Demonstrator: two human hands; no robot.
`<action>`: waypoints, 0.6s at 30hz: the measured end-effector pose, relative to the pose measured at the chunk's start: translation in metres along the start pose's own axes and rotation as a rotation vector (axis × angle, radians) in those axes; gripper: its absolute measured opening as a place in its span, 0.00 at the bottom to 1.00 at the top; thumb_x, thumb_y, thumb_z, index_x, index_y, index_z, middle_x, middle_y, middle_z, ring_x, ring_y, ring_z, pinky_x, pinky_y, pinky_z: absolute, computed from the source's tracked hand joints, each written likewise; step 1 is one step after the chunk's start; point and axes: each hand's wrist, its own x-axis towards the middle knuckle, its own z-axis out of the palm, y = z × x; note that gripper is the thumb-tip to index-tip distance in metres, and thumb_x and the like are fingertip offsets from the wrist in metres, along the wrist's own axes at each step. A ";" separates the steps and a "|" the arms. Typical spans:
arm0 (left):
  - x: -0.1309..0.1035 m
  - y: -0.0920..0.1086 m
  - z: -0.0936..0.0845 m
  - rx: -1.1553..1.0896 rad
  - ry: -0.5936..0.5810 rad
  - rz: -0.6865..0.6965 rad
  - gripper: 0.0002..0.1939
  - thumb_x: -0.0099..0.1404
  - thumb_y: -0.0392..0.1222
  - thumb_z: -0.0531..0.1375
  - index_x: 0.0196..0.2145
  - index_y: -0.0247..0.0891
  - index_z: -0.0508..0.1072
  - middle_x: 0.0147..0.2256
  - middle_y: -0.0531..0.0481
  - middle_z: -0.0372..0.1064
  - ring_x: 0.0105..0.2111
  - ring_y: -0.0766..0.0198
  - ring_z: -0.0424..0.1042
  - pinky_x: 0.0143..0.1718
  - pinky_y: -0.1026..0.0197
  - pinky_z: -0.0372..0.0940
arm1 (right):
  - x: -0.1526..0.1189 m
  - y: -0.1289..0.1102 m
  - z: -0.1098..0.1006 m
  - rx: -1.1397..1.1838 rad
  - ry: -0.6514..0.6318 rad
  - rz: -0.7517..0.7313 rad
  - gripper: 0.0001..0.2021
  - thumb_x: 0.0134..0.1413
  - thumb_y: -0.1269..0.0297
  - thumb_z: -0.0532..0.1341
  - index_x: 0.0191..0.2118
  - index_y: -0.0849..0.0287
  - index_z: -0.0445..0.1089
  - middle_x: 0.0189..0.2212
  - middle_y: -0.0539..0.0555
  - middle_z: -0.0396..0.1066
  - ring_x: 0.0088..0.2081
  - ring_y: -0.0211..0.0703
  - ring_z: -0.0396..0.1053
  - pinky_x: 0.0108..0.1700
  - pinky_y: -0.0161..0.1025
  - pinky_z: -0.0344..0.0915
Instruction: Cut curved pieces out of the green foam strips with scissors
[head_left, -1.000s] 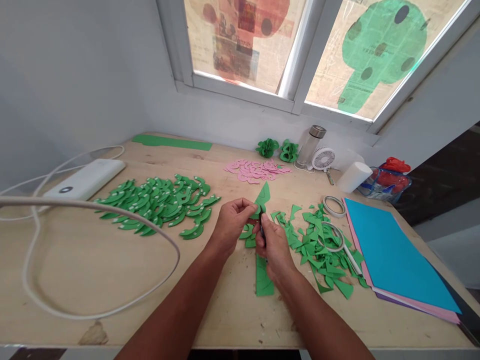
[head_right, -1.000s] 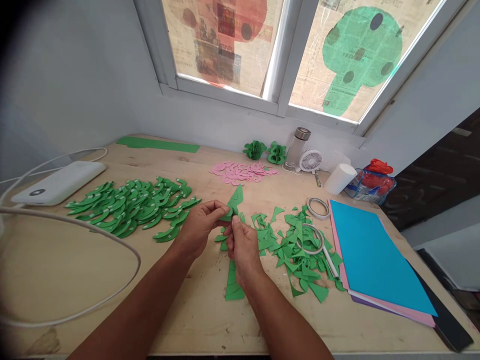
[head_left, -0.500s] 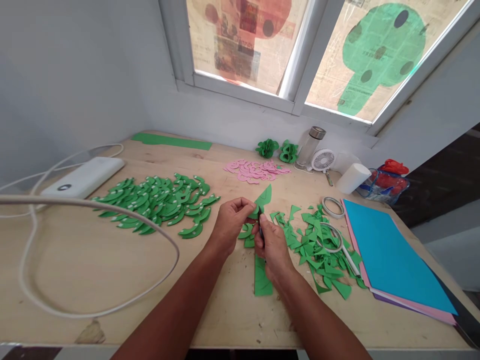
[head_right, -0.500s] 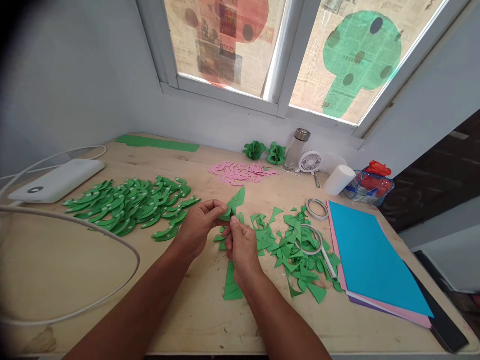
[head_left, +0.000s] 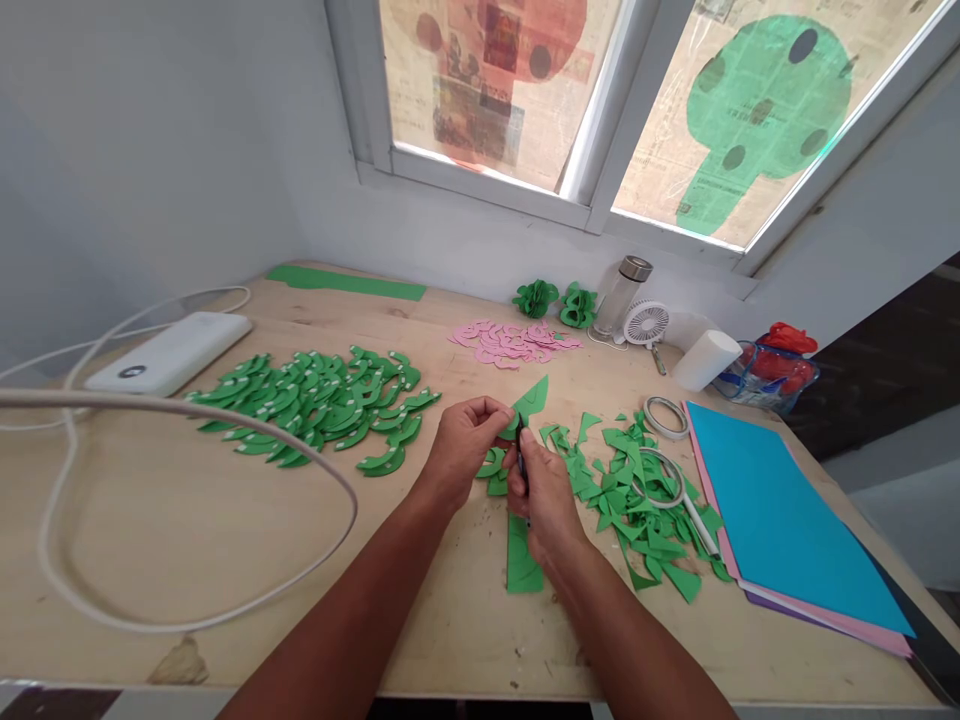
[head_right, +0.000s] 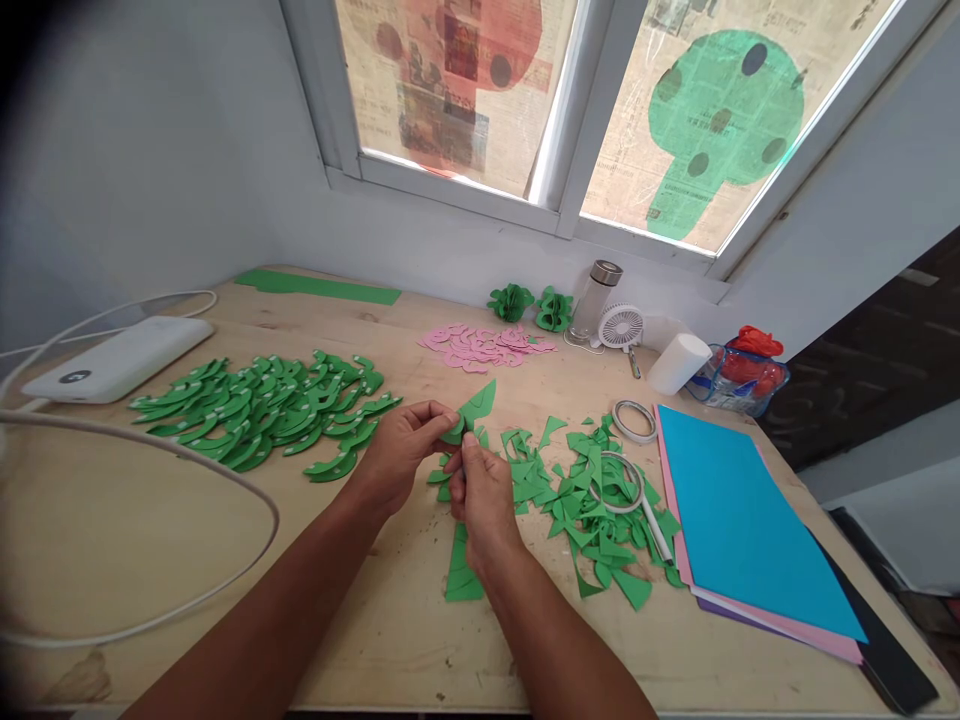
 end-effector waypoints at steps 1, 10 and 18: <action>0.000 0.000 0.000 -0.001 -0.001 -0.001 0.10 0.49 0.42 0.65 0.18 0.35 0.71 0.18 0.55 0.64 0.20 0.70 0.63 0.25 0.65 0.63 | 0.000 0.001 0.000 0.003 0.001 -0.001 0.24 0.42 0.40 0.64 0.21 0.59 0.64 0.09 0.41 0.51 0.12 0.27 0.40 0.15 0.30 0.36; 0.001 -0.001 0.000 -0.009 0.013 -0.012 0.10 0.48 0.42 0.65 0.19 0.35 0.70 0.19 0.55 0.64 0.21 0.69 0.63 0.26 0.65 0.63 | 0.000 0.003 0.000 0.014 0.011 0.004 0.25 0.42 0.39 0.64 0.21 0.59 0.64 0.09 0.41 0.51 0.12 0.26 0.40 0.14 0.29 0.35; 0.002 -0.002 -0.001 0.005 -0.025 -0.025 0.09 0.50 0.41 0.64 0.19 0.35 0.69 0.18 0.57 0.63 0.19 0.71 0.62 0.25 0.65 0.62 | 0.000 0.000 0.000 0.008 0.005 0.010 0.26 0.40 0.38 0.64 0.21 0.60 0.64 0.09 0.41 0.52 0.12 0.26 0.41 0.14 0.28 0.36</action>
